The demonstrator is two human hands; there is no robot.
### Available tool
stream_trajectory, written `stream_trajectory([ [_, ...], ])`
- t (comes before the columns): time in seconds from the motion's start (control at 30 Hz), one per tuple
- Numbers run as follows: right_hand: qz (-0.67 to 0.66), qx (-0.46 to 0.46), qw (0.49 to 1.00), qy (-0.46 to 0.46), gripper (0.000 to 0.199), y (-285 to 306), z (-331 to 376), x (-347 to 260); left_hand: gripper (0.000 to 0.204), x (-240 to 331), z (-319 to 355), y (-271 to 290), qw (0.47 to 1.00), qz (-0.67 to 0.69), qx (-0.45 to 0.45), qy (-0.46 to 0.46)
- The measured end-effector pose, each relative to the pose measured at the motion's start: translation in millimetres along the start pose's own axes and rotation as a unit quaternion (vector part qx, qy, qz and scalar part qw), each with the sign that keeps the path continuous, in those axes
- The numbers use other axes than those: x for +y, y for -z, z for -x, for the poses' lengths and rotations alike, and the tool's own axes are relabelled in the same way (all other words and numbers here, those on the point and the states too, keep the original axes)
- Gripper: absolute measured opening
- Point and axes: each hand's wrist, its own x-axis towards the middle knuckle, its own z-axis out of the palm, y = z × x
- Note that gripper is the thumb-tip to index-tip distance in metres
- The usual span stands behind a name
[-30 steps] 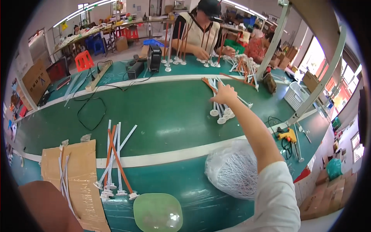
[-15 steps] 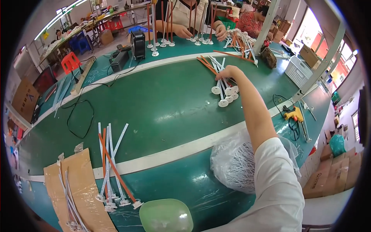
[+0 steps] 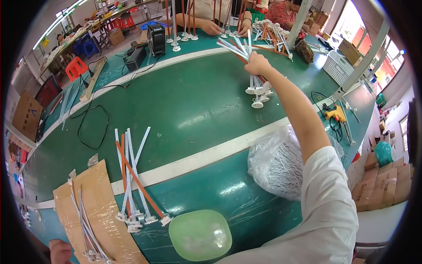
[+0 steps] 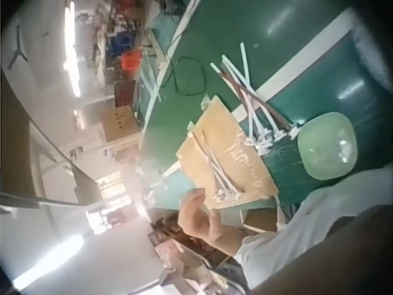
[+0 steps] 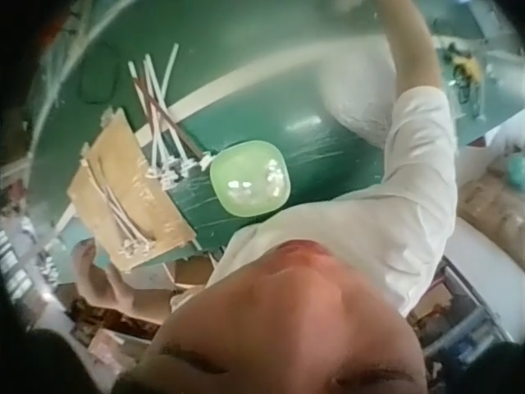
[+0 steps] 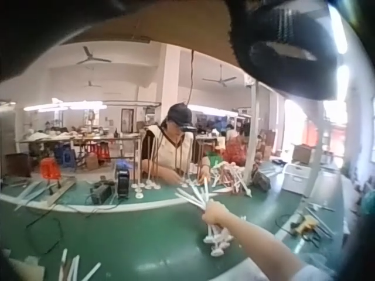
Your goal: Assembling light components by attaching plastic bases to LED strips and organizing them into a box.
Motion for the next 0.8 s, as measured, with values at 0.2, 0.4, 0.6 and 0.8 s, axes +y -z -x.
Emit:
stream_trajectory([
  [0.2,-0.041,0.141,0.982,0.123,0.049,49,47,-33,0.031,-13,0,-9,1.0,-0.009,-0.021,-0.006],
  [0.4,-0.143,0.283,0.927,0.2,0.046,83,96,-61,0.038,-30,51,10,0.999,0.022,0.019,0.045],
  [0.6,-0.18,0.299,0.902,0.254,0.047,98,131,-90,0.036,-25,81,22,0.997,0.058,0.022,0.051],
  [0.8,-0.256,0.147,0.928,0.228,0.044,82,171,-125,0.02,-40,30,-48,0.978,0.175,-0.026,0.109],
])
